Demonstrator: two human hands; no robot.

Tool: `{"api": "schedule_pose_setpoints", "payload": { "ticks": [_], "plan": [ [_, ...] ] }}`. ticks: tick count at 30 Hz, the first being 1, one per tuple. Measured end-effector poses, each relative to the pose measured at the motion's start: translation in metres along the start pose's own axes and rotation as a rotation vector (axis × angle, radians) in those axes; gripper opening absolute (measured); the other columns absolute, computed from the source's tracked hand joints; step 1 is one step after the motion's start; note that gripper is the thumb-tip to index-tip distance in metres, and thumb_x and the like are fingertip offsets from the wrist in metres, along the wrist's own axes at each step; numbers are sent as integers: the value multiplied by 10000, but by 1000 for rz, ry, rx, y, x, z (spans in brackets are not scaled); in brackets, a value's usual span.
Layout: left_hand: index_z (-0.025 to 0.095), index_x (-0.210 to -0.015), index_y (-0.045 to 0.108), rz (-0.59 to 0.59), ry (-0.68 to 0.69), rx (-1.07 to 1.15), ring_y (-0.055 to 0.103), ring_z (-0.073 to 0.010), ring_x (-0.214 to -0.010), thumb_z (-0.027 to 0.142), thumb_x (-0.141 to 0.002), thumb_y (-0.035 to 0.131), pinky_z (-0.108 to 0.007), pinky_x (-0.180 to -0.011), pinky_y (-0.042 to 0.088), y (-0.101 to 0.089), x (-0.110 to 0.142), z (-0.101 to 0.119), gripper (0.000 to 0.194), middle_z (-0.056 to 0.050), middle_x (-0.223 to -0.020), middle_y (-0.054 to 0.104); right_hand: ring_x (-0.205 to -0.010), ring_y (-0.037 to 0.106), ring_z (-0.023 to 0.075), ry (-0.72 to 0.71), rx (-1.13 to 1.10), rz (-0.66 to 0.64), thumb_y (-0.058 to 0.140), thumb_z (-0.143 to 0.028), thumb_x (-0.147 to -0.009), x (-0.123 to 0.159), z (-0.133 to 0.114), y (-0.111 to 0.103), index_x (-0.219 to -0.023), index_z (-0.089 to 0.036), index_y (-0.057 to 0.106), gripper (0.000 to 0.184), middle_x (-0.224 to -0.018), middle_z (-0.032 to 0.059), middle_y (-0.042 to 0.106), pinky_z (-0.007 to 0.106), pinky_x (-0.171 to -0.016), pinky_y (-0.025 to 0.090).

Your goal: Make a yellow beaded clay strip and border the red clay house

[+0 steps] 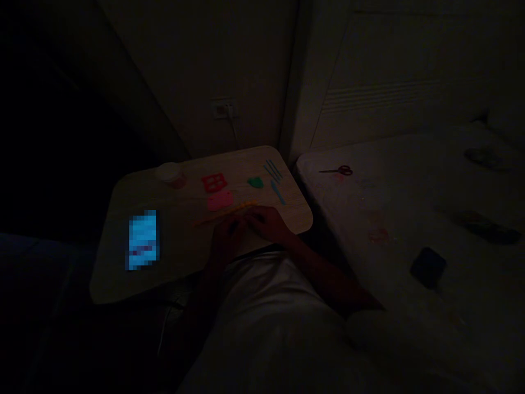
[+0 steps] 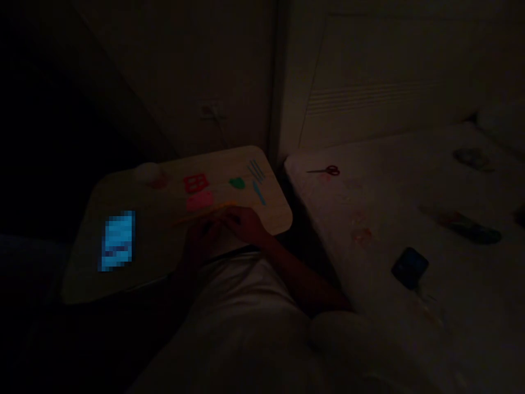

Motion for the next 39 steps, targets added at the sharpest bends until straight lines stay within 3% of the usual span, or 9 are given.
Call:
{"api": "schedule_pose_setpoints", "payload": {
  "ticks": [10, 39],
  "plan": [
    [183, -812, 700, -3, -16, -5, 635, -182, -715, 398, -852, 612, -277, -684, 504, 0, -1, -1, 235, -25, -765, 721, -690, 584, 142, 6, -5, 1, 586, -285, -931, 0, 1, 1, -842, -158, 726, 209, -784, 22, 697, 249, -661, 393],
    [187, -801, 697, 0, -22, -21, 632, -186, -709, 421, -857, 610, -278, -663, 506, 0, 0, -5, 256, -21, -752, 712, -730, 600, 148, 30, 15, -9, 588, -283, -935, -1, -1, 1, -886, -164, 737, 197, -818, 27, 711, 246, -699, 417]
  ]
}}
Point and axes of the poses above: each hand's wrist, its own x-axis away from the middle knuckle, its own y-axis out of the palm, z = x × y, the point moved 6 cm from there along -x, towards the middle knuckle
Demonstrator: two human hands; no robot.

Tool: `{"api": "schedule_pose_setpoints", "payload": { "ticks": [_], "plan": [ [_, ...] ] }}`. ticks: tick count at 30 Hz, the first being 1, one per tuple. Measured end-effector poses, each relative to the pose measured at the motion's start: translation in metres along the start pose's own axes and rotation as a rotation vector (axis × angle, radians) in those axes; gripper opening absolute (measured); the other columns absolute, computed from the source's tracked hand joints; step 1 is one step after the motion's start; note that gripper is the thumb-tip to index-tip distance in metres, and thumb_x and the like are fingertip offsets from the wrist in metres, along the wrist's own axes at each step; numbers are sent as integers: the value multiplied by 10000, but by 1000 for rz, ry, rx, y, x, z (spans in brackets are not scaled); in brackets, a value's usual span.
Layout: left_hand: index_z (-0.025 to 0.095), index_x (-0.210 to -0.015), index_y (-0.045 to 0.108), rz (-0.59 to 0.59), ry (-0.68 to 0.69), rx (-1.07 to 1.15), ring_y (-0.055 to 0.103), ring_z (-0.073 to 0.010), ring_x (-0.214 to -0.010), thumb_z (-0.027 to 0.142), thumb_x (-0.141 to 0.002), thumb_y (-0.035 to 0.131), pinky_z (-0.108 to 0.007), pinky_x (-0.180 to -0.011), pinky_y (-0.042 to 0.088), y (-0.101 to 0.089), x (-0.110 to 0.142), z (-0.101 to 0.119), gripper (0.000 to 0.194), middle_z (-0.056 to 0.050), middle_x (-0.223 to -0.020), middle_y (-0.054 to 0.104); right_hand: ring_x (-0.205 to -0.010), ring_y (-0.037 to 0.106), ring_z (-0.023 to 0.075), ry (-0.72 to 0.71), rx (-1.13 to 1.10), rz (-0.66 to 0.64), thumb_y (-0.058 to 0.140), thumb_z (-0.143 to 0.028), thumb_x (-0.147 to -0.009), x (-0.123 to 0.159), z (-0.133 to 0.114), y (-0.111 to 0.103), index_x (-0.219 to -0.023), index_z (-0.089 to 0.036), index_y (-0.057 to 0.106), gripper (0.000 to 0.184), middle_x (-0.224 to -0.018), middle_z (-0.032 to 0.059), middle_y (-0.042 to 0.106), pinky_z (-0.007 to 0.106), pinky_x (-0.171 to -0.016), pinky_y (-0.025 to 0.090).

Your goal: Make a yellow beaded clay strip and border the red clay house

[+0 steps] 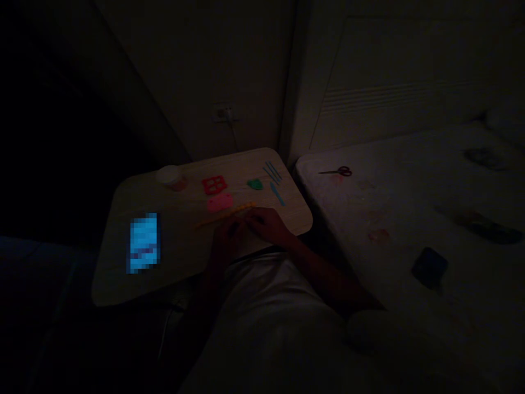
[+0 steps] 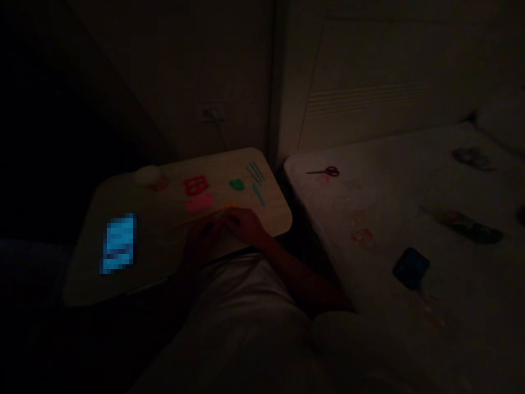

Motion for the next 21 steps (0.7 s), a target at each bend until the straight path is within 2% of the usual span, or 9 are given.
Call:
{"api": "schedule_pose_setpoints", "payload": {
  "ticks": [21],
  "plan": [
    [185, -815, 693, -23, 3, -9, 643, -193, -741, 409, -871, 594, -286, -710, 510, 0, 0, 3, 251, -28, -776, 722, -731, 604, 152, -10, -21, 4, 588, -286, -933, 0, 0, 0, -866, -166, 735, 201, -809, 29, 707, 248, -692, 418]
  ]
}}
Point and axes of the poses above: each hand's wrist, its own x-axis away from the middle knuckle, its own y-axis out of the palm, z = x × y, the point moved 6 cm from there along -x, towards the middle knuckle
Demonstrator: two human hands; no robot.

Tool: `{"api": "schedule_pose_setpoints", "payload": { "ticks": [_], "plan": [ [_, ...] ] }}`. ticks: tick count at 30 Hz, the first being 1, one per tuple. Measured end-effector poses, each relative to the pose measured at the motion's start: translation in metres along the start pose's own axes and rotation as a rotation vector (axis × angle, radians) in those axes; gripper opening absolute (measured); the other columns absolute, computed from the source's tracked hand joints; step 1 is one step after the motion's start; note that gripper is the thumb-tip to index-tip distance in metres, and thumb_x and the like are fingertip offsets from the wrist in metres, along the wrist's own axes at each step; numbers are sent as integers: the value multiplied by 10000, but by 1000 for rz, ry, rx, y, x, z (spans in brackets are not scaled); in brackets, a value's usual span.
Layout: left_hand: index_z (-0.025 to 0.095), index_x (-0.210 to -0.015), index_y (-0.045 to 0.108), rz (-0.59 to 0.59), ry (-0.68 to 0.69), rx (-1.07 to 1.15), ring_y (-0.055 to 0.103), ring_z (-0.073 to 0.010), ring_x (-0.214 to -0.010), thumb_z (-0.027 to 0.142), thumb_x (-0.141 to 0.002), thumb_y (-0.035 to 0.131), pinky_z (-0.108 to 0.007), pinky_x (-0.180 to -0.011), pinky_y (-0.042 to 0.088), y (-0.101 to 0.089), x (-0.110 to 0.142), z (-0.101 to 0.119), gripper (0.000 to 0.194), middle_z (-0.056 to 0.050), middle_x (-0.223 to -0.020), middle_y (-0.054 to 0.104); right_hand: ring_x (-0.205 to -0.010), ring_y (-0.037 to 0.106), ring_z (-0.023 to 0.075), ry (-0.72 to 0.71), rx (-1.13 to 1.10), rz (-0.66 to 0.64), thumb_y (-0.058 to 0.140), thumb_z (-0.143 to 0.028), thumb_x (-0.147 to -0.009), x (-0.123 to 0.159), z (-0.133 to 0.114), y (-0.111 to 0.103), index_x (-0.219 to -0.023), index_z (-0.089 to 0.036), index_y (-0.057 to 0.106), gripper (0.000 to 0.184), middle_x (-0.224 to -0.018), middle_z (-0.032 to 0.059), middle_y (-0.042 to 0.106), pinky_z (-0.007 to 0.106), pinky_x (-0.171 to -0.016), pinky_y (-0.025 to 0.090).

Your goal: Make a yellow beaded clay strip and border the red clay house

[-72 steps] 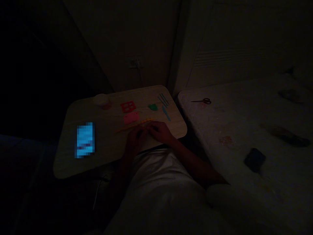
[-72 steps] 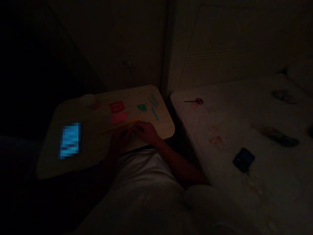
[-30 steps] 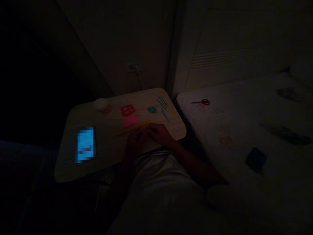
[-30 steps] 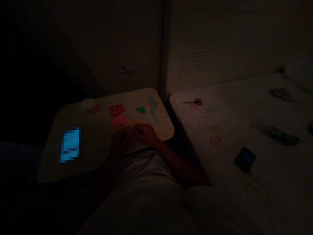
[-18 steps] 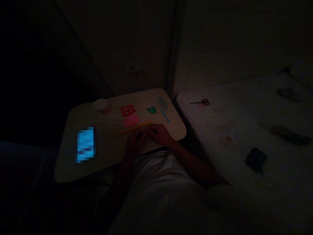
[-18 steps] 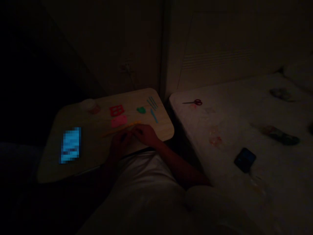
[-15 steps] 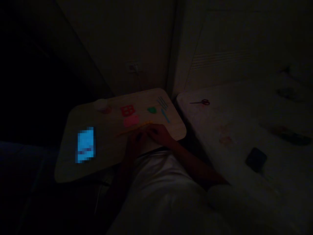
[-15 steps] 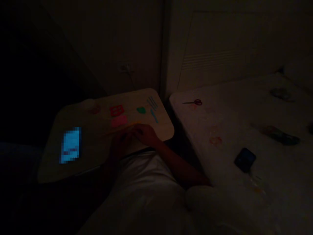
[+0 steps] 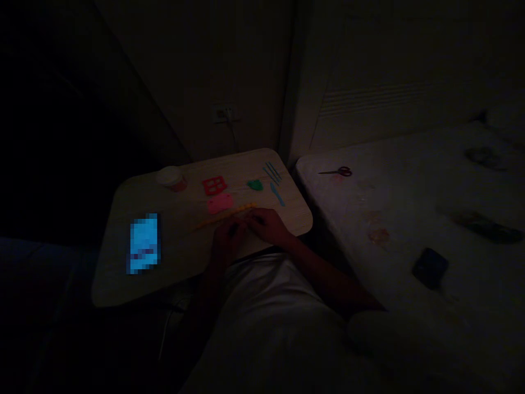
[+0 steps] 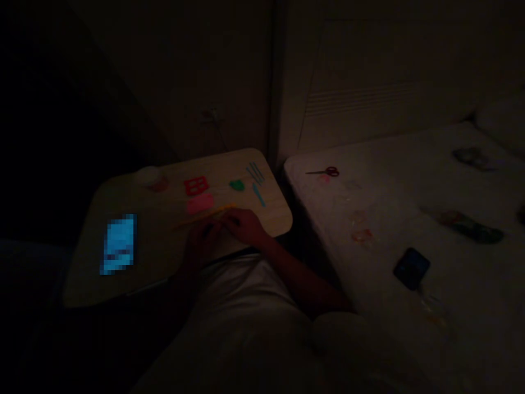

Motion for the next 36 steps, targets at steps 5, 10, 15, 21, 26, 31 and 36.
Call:
{"api": "schedule_pose_setpoints", "payload": {
  "ticks": [5, 10, 15, 21, 26, 31, 36],
  "plan": [
    [192, -814, 691, 6, 6, -4, 646, -193, -742, 401, -865, 603, -284, -705, 518, -1, -1, 0, 232, -28, -779, 724, -739, 602, 149, -10, 11, -11, 583, -283, -935, 0, 2, 1, -881, -168, 737, 200, -830, 30, 710, 249, -703, 419],
    [193, -816, 692, 7, 20, 0, 639, -193, -725, 407, -861, 604, -286, -684, 514, -1, 0, 1, 236, -27, -772, 722, -736, 596, 148, 0, 17, -5, 582, -284, -935, 0, 1, 0, -869, -172, 731, 198, -827, 26, 707, 248, -695, 411],
    [188, -810, 693, 15, -10, -8, 640, -187, -735, 404, -864, 599, -283, -707, 507, -1, 0, -1, 242, -19, -772, 717, -704, 583, 139, 20, -16, 6, 578, -329, -950, 0, -1, -1, -862, -167, 722, 233, -797, 20, 695, 244, -678, 404],
    [189, -825, 691, -3, -13, -6, 626, -186, -726, 424, -860, 603, -278, -691, 497, -1, 0, -2, 253, -18, -770, 710, -688, 561, 137, 54, -33, 41, 594, -372, -942, 0, 2, -2, -881, -169, 705, 239, -767, 9, 672, 240, -656, 398],
    [187, -803, 684, 7, -11, -13, 622, -180, -707, 416, -848, 601, -277, -683, 495, -1, -1, -3, 248, -15, -749, 703, -656, 518, 123, 75, -58, 47, 622, -414, -916, 1, 2, -3, -870, -173, 670, 251, -728, -15, 619, 235, -632, 382],
    [186, -810, 689, 1, -12, 0, 625, -181, -722, 405, -847, 605, -278, -697, 502, 0, -1, -3, 237, -18, -766, 706, -640, 495, 119, 97, -81, 54, 635, -428, -899, 2, 3, -3, -870, -182, 632, 248, -704, -28, 573, 232, -608, 371],
    [187, -785, 675, -3, -23, 15, 611, -175, -694, 405, -851, 606, -271, -665, 492, -1, 0, 0, 238, -9, -730, 681, -646, 501, 125, 91, -77, 51, 621, -391, -892, 2, 2, -4, -873, -189, 613, 203, -707, -32, 568, 235, -603, 367]
  ]
}}
Point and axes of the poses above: each hand's wrist, its own x-axis away from the middle knuckle, its own y-axis out of the palm, z = x × y, the point moved 6 cm from there along -x, towards the middle knuckle
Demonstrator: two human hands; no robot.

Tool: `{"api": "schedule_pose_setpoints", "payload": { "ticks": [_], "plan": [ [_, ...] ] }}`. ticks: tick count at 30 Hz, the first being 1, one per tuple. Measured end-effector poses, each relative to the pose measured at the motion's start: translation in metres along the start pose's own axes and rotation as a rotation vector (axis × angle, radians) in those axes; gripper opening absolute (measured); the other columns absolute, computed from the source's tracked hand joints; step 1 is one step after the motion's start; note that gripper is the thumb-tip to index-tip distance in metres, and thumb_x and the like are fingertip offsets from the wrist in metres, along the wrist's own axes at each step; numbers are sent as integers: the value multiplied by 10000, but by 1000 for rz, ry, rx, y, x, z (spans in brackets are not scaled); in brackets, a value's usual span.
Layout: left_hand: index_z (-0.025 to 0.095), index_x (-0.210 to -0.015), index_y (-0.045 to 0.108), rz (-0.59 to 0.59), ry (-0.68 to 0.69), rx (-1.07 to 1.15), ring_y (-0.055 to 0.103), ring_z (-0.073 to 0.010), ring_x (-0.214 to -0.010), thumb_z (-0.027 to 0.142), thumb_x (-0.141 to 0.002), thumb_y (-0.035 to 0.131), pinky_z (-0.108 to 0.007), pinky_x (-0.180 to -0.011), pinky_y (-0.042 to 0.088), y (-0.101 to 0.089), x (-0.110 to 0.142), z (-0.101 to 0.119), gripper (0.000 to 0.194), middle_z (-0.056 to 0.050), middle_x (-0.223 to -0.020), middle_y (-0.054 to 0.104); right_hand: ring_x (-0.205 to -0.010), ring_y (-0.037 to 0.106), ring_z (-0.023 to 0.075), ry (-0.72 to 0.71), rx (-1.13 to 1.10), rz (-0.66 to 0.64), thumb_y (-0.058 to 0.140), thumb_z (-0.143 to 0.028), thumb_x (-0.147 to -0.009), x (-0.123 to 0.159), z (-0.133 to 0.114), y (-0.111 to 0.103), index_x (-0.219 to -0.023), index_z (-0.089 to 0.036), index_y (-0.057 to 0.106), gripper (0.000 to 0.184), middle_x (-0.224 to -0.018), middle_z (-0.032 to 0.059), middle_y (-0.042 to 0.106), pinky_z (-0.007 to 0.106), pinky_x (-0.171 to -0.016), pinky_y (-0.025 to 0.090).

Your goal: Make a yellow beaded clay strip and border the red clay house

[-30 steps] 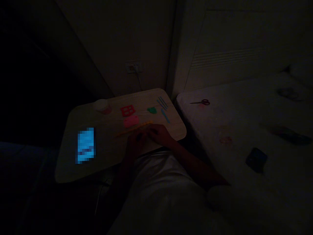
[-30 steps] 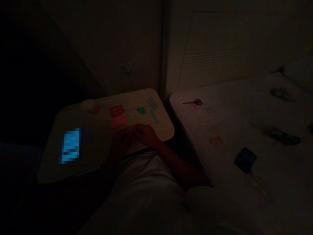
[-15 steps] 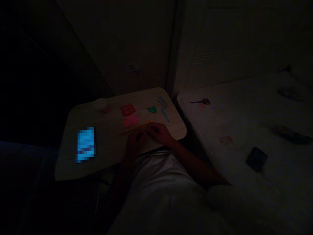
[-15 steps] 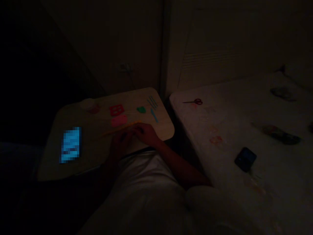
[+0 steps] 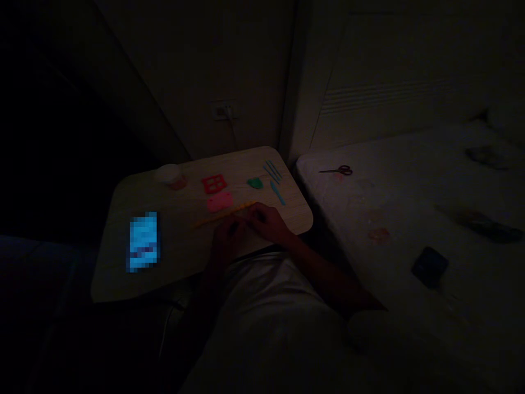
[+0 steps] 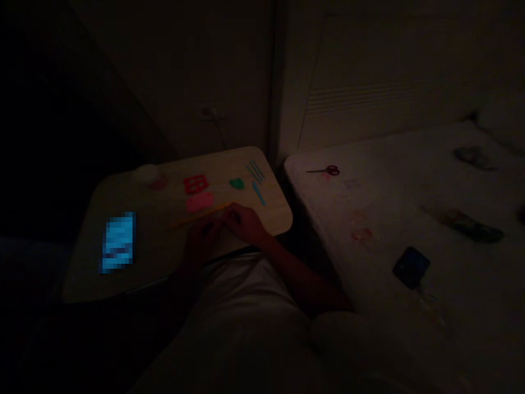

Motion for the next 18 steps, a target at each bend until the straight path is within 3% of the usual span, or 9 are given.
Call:
{"api": "schedule_pose_setpoints", "payload": {
  "ticks": [18],
  "plan": [
    [180, -797, 680, 1, 7, -2, 612, -172, -710, 411, -854, 604, -273, -693, 492, 1, 0, -2, 249, -12, -759, 697, -632, 504, 120, -36, 60, -26, 604, -372, -907, 0, 0, 1, -893, -180, 636, 195, -704, -31, 581, 236, -598, 342]
  ]
}}
Point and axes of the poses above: each hand's wrist, its own x-axis away from the middle knuckle, its own y-axis out of the palm, z = x × y, the point moved 6 cm from there along -x, towards the middle knuckle
